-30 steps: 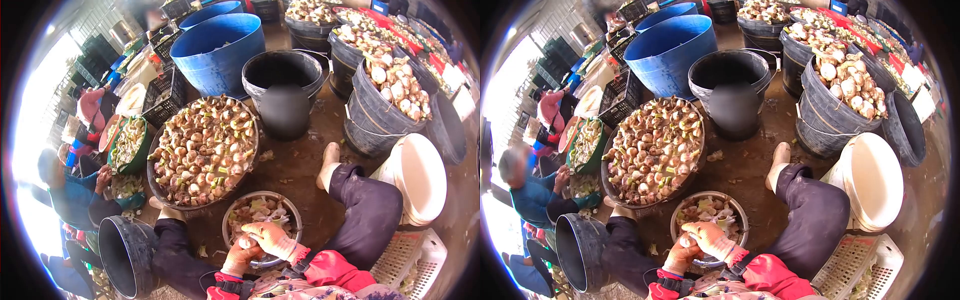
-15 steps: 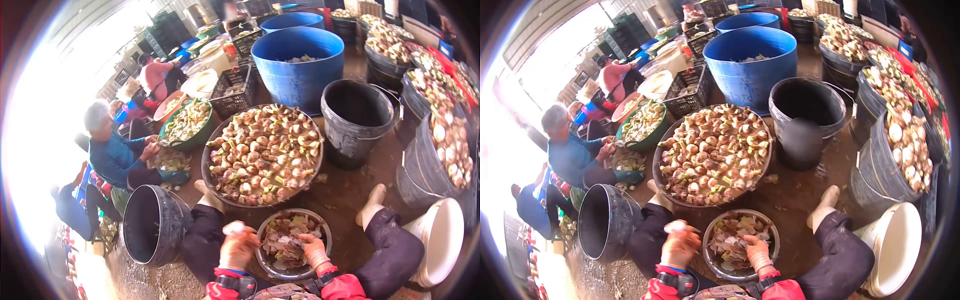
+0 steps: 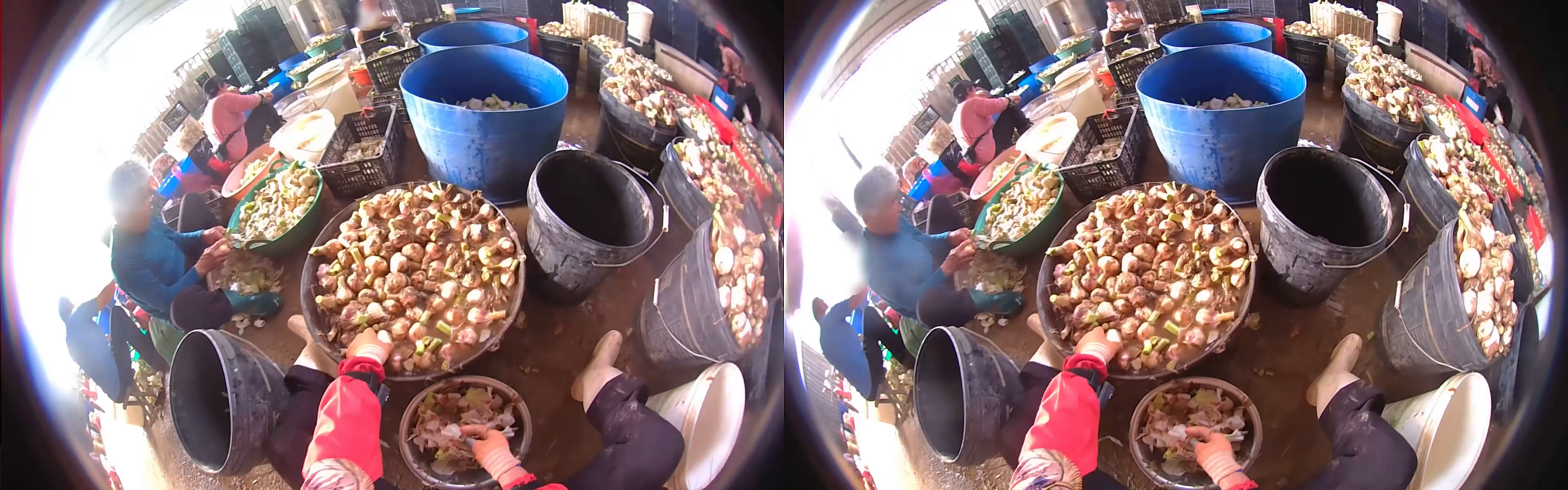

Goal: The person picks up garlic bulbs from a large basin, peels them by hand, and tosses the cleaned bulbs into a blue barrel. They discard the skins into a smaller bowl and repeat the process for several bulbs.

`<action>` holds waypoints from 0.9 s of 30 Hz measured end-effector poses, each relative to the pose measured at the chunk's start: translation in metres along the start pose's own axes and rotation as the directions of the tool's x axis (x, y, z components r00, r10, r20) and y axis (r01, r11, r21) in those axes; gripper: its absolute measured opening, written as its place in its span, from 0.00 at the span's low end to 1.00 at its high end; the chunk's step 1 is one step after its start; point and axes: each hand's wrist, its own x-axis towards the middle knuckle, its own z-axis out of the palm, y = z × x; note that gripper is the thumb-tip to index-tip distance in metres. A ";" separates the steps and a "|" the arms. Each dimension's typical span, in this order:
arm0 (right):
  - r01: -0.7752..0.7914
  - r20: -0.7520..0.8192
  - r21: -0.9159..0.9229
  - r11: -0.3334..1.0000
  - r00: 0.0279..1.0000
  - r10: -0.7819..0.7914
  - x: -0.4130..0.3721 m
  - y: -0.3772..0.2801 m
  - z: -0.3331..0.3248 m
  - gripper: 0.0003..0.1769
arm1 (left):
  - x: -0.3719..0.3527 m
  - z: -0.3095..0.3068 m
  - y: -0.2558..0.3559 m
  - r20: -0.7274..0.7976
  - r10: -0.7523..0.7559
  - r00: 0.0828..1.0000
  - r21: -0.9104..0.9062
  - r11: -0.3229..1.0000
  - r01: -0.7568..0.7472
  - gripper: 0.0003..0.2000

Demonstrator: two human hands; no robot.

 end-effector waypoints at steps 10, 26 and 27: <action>-0.259 0.147 0.121 0.958 0.959 0.241 0.007 -0.031 -0.001 0.14 | 0.022 -0.012 -0.009 0.187 0.295 0.937 -0.295 0.927 -0.233 0.23; 0.141 0.045 0.628 0.765 0.975 -0.217 -0.041 -0.045 -0.028 0.20 | -0.260 0.068 -0.029 0.114 0.756 0.644 -0.968 -0.062 0.244 0.22; 0.069 0.109 0.669 0.740 0.976 -0.190 -0.042 -0.044 -0.029 0.21 | -0.267 0.069 -0.029 0.089 0.709 0.700 -0.994 0.021 0.104 0.22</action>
